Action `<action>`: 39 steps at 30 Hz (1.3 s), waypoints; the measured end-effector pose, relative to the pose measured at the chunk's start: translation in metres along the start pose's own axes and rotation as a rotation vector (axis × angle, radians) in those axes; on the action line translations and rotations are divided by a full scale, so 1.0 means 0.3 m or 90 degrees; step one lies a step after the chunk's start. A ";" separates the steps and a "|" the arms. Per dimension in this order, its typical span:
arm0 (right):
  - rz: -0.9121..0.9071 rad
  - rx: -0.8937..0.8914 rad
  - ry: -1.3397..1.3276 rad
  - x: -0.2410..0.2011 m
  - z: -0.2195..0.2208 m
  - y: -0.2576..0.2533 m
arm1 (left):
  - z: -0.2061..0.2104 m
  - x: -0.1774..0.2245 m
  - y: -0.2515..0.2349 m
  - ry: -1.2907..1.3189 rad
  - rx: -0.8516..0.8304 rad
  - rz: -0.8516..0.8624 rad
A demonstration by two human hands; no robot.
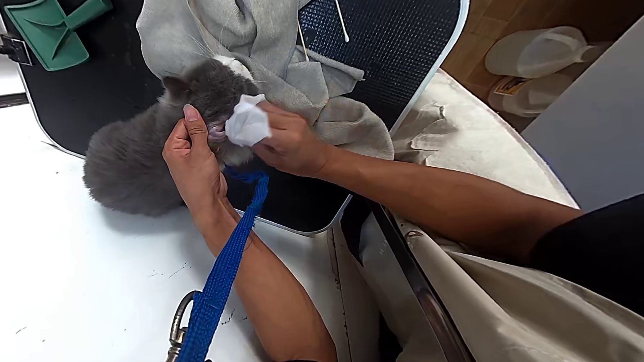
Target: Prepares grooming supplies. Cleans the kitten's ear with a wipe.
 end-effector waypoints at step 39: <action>0.609 0.116 -0.814 0.201 0.011 0.153 | 0.047 0.017 0.010 -0.158 0.023 0.048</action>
Point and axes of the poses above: each hand's wrist, its own y-axis away from the middle knuckle, its own z-axis out of the palm, x = y × z, the point moved 10 cm from there along -y, towards the middle knuckle, and after that the axes turned 7 degrees about -x, right-handed, at the moved point
